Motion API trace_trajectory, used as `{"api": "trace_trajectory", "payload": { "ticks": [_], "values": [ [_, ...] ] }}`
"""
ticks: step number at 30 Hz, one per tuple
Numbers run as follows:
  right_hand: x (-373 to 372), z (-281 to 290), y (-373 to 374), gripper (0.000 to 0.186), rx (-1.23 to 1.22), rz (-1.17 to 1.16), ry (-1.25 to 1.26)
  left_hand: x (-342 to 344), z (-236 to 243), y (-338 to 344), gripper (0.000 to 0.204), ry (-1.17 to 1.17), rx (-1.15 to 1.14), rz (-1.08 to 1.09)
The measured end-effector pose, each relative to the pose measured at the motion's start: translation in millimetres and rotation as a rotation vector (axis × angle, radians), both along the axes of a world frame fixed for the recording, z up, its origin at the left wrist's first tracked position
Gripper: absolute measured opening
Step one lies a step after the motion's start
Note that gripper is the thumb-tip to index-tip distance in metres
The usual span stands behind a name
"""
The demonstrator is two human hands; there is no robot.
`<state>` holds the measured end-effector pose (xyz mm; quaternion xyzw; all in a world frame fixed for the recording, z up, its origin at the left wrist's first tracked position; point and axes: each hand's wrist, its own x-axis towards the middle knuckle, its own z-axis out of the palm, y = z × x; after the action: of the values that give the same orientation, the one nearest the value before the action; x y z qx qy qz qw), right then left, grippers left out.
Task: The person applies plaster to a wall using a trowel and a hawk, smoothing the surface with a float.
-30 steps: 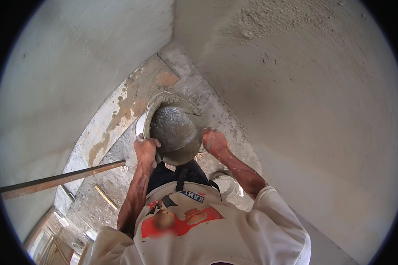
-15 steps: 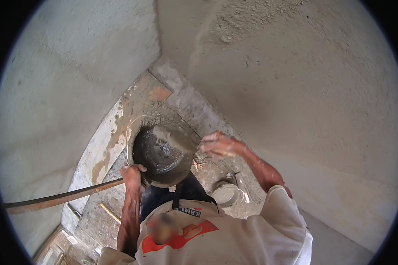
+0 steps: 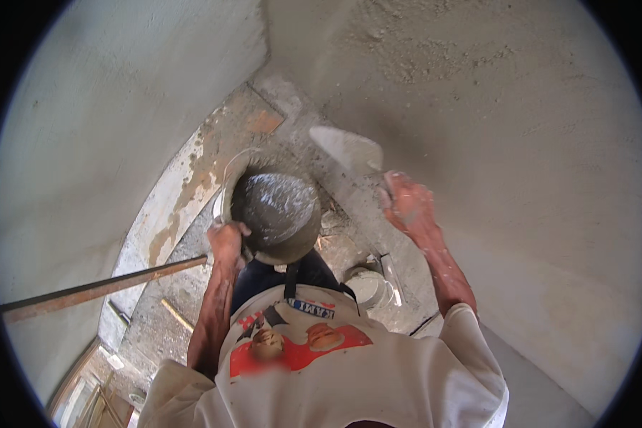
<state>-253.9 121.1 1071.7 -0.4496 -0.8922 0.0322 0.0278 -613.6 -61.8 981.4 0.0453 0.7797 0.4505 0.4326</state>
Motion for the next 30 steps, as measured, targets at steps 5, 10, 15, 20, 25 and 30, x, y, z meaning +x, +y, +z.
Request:
{"api": "trace_trajectory", "payload": {
  "ticks": [5, 10, 15, 20, 25, 30],
  "values": [
    [-59.9, -127.6, -44.9, 0.031, -0.233, 0.042, -0.200, 11.0, 11.9, 35.8, 0.019, -0.046, 0.061, -0.067],
    [-60.9, -182.2, -121.9, 0.036, -0.776, 0.125, 0.059, 22.1, 51.4, -11.6, 0.010, -0.026, -0.040, -0.026],
    [-61.0, -90.7, -123.2, 0.042, -0.783, 0.185, 0.232, 1.2, 55.8, -66.5, 0.024, -0.042, -0.047, 0.038],
    [-44.8, 92.4, 14.4, 0.038, -1.471, -0.229, 0.340, 7.1, 59.4, -31.5, 0.021, -0.027, 0.047, 0.105],
    [28.8, 215.1, 97.0, 0.031, -0.565, -0.581, 0.671, 5.6, 59.3, -31.3, 0.018, -0.026, 0.053, 0.123],
    [57.3, 271.5, 40.3, 0.036, -0.150, -0.595, 0.834, -10.9, 42.4, -53.0, 0.017, -0.053, 0.028, 0.142]
  ]
}}
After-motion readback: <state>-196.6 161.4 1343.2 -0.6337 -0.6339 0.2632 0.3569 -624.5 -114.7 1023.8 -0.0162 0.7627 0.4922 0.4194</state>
